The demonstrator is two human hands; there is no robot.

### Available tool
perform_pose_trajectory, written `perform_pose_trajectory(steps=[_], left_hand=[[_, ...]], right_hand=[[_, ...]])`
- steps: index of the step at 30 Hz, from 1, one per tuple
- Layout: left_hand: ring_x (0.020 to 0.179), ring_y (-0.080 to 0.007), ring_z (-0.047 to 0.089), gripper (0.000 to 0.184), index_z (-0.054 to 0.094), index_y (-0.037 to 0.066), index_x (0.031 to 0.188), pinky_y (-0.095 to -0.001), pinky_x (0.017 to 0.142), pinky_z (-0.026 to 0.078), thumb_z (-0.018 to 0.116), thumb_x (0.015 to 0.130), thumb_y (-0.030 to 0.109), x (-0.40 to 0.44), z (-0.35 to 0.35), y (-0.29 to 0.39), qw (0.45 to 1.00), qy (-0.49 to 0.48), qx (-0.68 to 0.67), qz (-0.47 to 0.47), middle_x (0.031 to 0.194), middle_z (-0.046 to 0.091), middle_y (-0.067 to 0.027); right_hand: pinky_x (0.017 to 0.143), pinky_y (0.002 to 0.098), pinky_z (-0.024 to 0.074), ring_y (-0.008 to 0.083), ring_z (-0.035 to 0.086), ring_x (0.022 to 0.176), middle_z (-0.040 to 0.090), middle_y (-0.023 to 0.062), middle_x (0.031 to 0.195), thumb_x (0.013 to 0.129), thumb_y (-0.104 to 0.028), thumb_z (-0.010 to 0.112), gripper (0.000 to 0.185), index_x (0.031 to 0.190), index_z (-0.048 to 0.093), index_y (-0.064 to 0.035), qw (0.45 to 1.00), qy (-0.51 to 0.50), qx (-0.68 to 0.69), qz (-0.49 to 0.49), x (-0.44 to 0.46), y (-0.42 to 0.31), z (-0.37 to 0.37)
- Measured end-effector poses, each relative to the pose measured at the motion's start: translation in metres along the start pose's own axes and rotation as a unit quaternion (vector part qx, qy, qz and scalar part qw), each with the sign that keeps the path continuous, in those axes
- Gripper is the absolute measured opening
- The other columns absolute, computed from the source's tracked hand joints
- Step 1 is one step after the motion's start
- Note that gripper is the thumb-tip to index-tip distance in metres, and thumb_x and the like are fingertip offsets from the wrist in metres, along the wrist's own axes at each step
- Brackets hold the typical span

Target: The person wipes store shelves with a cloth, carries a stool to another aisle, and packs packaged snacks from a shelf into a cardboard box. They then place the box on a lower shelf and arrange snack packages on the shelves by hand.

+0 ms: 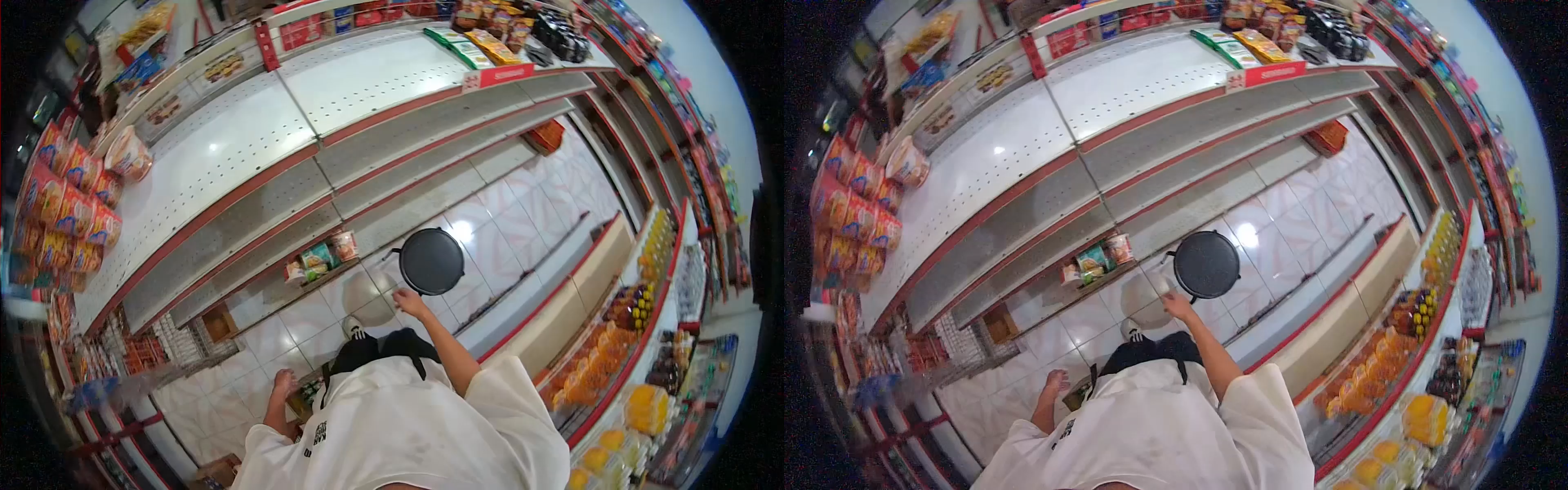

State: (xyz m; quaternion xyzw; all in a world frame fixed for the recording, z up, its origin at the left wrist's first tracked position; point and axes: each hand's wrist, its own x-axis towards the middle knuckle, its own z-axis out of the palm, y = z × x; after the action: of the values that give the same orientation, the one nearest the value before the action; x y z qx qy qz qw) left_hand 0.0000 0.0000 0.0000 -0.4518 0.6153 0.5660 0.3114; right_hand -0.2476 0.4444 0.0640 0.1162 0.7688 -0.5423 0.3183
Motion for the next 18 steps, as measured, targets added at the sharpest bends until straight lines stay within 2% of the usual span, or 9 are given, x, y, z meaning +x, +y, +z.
perform_pose_trajectory(steps=[2,3,5,7,10,12,16,17,18], left_hand=[[0.065,-0.0266,0.059,0.03,0.052,0.005,0.107,-0.04,0.058,0.053,0.055,0.082,0.023,0.042,0.042,0.014,0.997,-0.011,-0.045,-0.055,0.085,0.058,-0.0149],[0.065,-0.0266,0.059,0.03,0.052,0.005,0.107,-0.04,0.058,0.053,0.055,0.082,0.023,-0.031,-0.098,0.0,0.995,0.057,0.002,-0.08,0.085,0.058,-0.0149],[0.064,-0.024,0.059,0.029,0.053,0.005,0.105,-0.0377,0.057,0.052,0.054,0.082,0.023,-0.006,-0.055,0.023,0.996,0.047,-0.074,-0.012,0.083,0.058,-0.0129],[0.064,-0.0226,0.059,0.029,0.054,0.006,0.105,-0.0374,0.057,0.052,0.055,0.082,0.024,0.006,-0.021,0.046,0.997,0.026,-0.068,0.013,0.084,0.059,-0.0113],[0.064,-0.0226,0.06,0.031,0.054,0.006,0.107,-0.0359,0.057,0.052,0.056,0.083,0.026,-0.001,0.007,0.069,0.997,0.008,-0.068,0.044,0.086,0.06,-0.0109],[0.081,-0.0245,0.061,0.044,0.052,0.006,0.115,-0.0377,0.069,0.051,0.054,0.083,0.036,-0.007,0.024,0.082,0.997,-0.04,-0.029,0.054,0.101,0.059,-0.0132],[0.082,-0.0226,0.062,0.043,0.051,0.005,0.116,-0.0356,0.07,0.05,0.054,0.084,0.034,-0.012,0.045,0.095,0.995,-0.075,-0.009,0.062,0.101,0.059,-0.0135],[0.082,-0.0226,0.062,0.043,0.051,0.005,0.116,-0.0356,0.07,0.05,0.054,0.084,0.034,-0.011,0.048,0.099,0.995,-0.078,-0.003,0.061,0.101,0.059,-0.0135],[0.082,-0.0228,0.062,0.043,0.052,0.005,0.116,-0.0358,0.07,0.05,0.054,0.084,0.034,-0.01,0.051,0.102,0.996,-0.077,0.01,0.046,0.101,0.06,-0.0137]], right_hand=[[0.064,0.0319,0.0517,0.0188,0.067,0.072,0.066,0.01,0.095,0.086,-0.026,0.053,0.032,0.107,0.061,-0.0041,0.997,0.045,-0.062,-0.028,0.015,0.001,-0.045],[0.064,0.0319,0.0517,0.0188,0.067,0.072,0.066,0.01,0.095,0.086,-0.026,0.053,0.032,0.107,0.061,-0.0041,1.0,0.003,0.012,-0.015,-0.013,-0.012,0.074],[0.064,0.0309,0.0514,0.0174,0.067,0.072,0.067,0.0105,0.09,0.085,-0.024,0.053,0.031,0.105,0.062,-0.0025,0.997,0.003,-0.058,-0.053,-0.009,-0.03,0.034],[0.065,0.0313,0.0515,0.0173,0.066,0.07,0.066,0.011,0.086,0.083,-0.021,0.054,0.028,0.103,0.062,-0.0029,0.996,0.034,-0.068,-0.055,-0.002,-0.03,0.012],[0.068,0.0334,0.0518,0.0202,0.066,0.072,0.067,0.0127,0.085,0.082,-0.021,0.055,0.025,0.099,0.063,-0.0036,0.979,0.043,-0.164,-0.11,-0.001,-0.027,-0.007],[0.071,0.0352,0.0516,0.0244,0.065,0.076,0.066,0.014,0.087,0.081,-0.02,0.056,0.022,0.095,0.064,-0.0051,0.959,0.066,-0.229,-0.152,0.0,-0.027,-0.021],[0.074,0.0363,0.0507,0.0281,0.064,0.082,0.066,0.0139,0.087,0.081,-0.02,0.057,0.021,0.094,0.065,-0.0067,0.944,0.166,-0.209,-0.195,-0.01,-0.078,-0.086],[0.073,0.0353,0.0505,0.0248,0.064,0.08,0.066,0.0123,0.087,0.082,-0.017,0.055,0.019,0.094,0.065,-0.0063,0.917,0.212,-0.216,-0.262,-0.006,-0.092,-0.113],[0.071,0.0332,0.05,0.0198,0.063,0.079,0.067,0.0098,0.085,0.081,-0.013,0.055,0.018,0.095,0.064,-0.0052,0.944,0.239,-0.141,-0.178,-0.012,-0.122,-0.141]])
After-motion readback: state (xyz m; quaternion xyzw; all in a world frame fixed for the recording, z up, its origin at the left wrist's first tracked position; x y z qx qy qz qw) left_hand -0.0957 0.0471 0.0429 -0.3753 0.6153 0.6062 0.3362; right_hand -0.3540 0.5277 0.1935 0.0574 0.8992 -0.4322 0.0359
